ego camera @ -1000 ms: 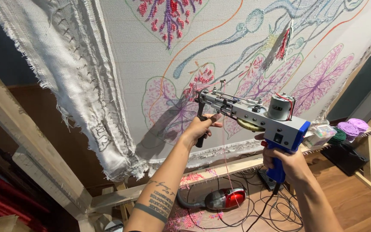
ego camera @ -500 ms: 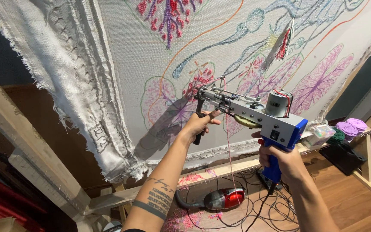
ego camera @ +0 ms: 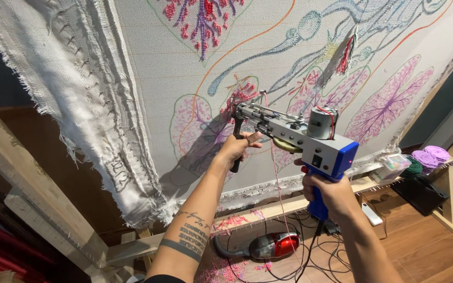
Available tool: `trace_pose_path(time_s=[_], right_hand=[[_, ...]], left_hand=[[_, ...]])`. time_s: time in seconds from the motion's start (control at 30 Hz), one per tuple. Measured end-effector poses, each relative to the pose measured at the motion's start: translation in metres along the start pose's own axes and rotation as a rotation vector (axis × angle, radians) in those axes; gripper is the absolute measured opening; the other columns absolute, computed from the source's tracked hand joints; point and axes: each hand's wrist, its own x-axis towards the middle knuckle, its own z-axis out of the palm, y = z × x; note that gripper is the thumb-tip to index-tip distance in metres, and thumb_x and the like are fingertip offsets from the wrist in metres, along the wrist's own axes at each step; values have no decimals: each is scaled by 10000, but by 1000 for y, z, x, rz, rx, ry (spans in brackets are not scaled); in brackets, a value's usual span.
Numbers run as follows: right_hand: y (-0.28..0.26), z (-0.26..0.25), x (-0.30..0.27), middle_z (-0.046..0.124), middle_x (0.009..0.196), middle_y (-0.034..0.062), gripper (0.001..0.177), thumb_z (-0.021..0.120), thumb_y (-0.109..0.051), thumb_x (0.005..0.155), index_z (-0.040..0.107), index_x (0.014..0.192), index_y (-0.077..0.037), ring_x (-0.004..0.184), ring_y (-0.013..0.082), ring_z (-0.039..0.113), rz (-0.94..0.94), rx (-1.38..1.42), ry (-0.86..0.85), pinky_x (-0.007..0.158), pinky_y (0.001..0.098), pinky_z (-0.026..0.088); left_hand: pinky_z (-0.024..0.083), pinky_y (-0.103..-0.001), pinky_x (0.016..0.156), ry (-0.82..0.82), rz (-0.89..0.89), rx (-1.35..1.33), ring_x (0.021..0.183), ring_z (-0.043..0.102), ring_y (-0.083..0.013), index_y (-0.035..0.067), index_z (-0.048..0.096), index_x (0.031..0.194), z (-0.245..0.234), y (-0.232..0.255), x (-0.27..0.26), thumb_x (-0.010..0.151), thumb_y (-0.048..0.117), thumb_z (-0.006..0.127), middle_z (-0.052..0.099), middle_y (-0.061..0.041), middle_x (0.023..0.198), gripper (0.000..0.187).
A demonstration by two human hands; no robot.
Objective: Tufting a rug using a tufting gun on a vertical canvas frame.
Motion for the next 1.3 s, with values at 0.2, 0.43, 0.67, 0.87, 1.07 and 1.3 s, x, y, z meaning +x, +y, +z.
trace_pose_path(time_s=[0.2,0.43,0.67,0.87,1.07,1.3], right_hand=[[-18,40,-1,399,373,150,87,535,140,594,564,639,72,275,228,414,15,-85,112,335,339,359],[-12,58,11,416,344,129,149,581,39,586,553,447,-6,308,213,453,182,-275,128,412,306,394],[7,58,24,401,357,119,126,546,39,586,565,468,-3,329,204,422,178,-275,133,427,296,385],[27,49,36,488,559,105,355,495,136,654,613,971,29,410,158,376,183,8,73,392,266,297],[23,46,39,490,572,133,354,471,128,654,604,976,62,426,189,394,178,-18,71,397,286,311],[26,18,35,542,624,140,407,512,121,640,590,1036,62,403,177,403,138,8,34,364,280,325]], left_hand=[[330,-137,277,14,15,-54,293,410,-11,15,571,1043,-16,-11,28,761,345,692,673,-153,845,450],[313,-130,261,61,79,-34,268,410,-23,-3,566,1080,-31,-19,51,790,264,660,668,-166,825,405],[318,-135,261,85,102,-59,272,405,-25,20,619,996,-32,-1,49,791,254,644,676,-155,820,312],[216,-193,301,61,-48,-80,308,303,-44,49,564,1120,-38,2,62,801,235,630,695,-80,861,375],[269,-181,322,86,-26,-39,329,288,-38,21,654,924,-33,19,50,806,229,630,700,-62,833,241],[286,-163,344,-37,-17,-54,365,304,-25,56,594,990,-23,7,54,859,274,556,680,-49,971,258]])
